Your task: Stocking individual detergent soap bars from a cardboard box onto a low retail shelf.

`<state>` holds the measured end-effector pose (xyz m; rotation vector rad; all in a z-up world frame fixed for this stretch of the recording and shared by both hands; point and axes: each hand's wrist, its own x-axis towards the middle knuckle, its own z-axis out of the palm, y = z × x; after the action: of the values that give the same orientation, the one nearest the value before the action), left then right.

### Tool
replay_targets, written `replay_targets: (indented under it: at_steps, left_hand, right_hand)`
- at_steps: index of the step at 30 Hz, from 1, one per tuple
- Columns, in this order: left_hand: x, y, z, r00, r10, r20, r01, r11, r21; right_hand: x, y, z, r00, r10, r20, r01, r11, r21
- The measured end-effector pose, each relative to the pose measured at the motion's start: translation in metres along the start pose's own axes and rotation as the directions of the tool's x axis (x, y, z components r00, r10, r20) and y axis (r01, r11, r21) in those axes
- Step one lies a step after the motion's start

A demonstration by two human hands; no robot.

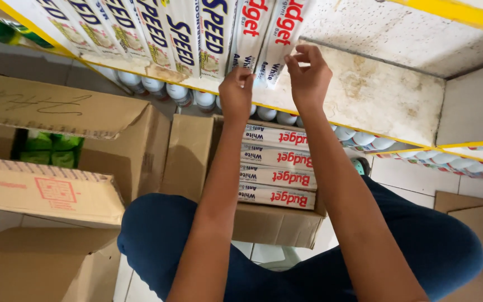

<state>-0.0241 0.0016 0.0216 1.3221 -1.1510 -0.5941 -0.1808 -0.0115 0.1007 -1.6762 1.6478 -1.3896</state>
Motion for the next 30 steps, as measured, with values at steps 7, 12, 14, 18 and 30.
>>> replay_targets:
  at_steps: [7,12,14,18,30]
  left_hand:
    - [-0.021,0.007,-0.048,0.987,-0.08,0.138,0.054,0.982,0.183]
    - [-0.066,-0.019,-0.065,0.942,-0.121,0.312,-0.014,0.918,0.396]
    - [-0.084,-0.02,-0.068,0.921,-0.157,0.358,-0.039,0.874,0.485]
    - [-0.14,-0.04,-0.074,0.752,-0.456,0.477,-0.002,0.721,0.692]
    - [-0.226,-0.184,-0.088,0.839,-0.408,0.359,0.071,0.738,0.672]
  right_hand:
    - [-0.073,0.018,-0.041,0.977,0.213,0.027,-0.215,0.962,0.169]
    - [-0.194,0.08,-0.052,0.836,0.527,0.155,-0.542,0.747,0.385]
    - [-0.242,0.1,-0.049,0.778,0.6,0.188,-0.624,0.702,0.343]
    - [-0.328,0.168,-0.026,0.458,0.798,0.392,-0.834,0.233,0.5]
    - [-0.371,0.21,-0.001,0.289,0.788,0.544,-0.811,-0.101,0.576]
